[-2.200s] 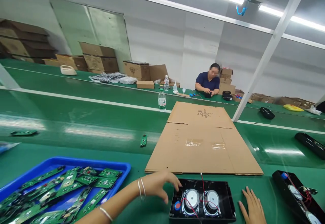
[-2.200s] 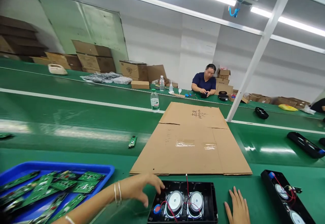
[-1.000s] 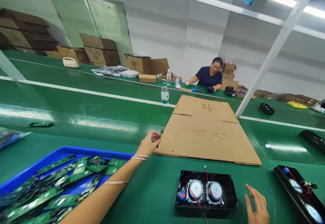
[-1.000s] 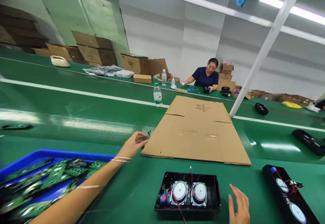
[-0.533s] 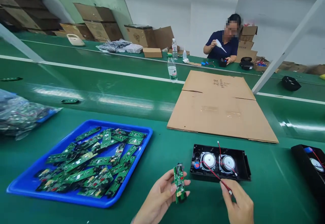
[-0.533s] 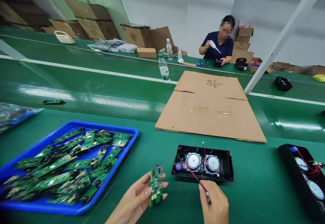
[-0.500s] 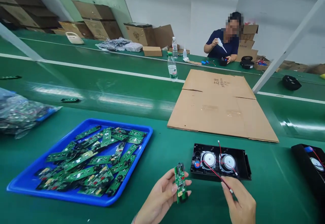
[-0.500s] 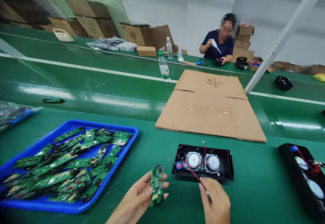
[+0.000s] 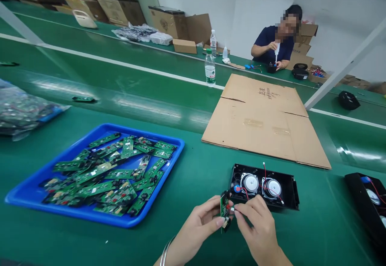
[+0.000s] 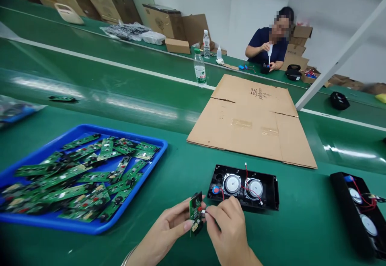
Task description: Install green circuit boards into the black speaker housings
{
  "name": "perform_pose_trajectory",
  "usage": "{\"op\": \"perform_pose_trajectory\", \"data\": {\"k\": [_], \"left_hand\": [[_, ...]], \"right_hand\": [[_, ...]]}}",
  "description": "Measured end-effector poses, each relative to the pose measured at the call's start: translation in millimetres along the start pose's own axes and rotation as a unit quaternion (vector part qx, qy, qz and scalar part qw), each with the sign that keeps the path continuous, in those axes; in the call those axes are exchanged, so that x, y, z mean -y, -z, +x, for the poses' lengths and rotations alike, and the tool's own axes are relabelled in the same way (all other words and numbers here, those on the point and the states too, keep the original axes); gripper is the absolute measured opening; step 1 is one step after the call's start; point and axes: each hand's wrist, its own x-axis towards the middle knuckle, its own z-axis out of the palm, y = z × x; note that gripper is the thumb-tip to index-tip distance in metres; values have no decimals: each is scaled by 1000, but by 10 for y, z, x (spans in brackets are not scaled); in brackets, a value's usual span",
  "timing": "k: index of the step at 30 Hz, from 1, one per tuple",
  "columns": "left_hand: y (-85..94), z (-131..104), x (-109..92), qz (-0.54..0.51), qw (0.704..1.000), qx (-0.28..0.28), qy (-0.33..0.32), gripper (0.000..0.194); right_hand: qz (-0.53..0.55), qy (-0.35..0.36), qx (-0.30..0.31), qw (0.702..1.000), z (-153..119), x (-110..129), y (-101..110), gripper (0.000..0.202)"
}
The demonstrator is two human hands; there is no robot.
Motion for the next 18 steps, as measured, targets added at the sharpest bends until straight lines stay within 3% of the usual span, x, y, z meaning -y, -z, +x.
{"op": "perform_pose_trajectory", "data": {"k": [4, 10, 14, 18], "left_hand": [[-2, -5, 32, -18, 1000, 24, -7, 37], [-51, -8, 21, -43, 998, 42, 23, 33], [-86, -27, -39, 0, 1000, 20, 18, 19], [-101, -14, -107, 54, 997, 38, 31, 16]], "right_hand": [[-24, 24, 0, 999, -12, -4, -2, 14], [-76, 123, 39, 989, 27, -14, 81, 13], [-95, 151, 53, 983, 44, -36, 118, 15], [-67, 148, 59, 985, 38, -52, 95, 15]]}}
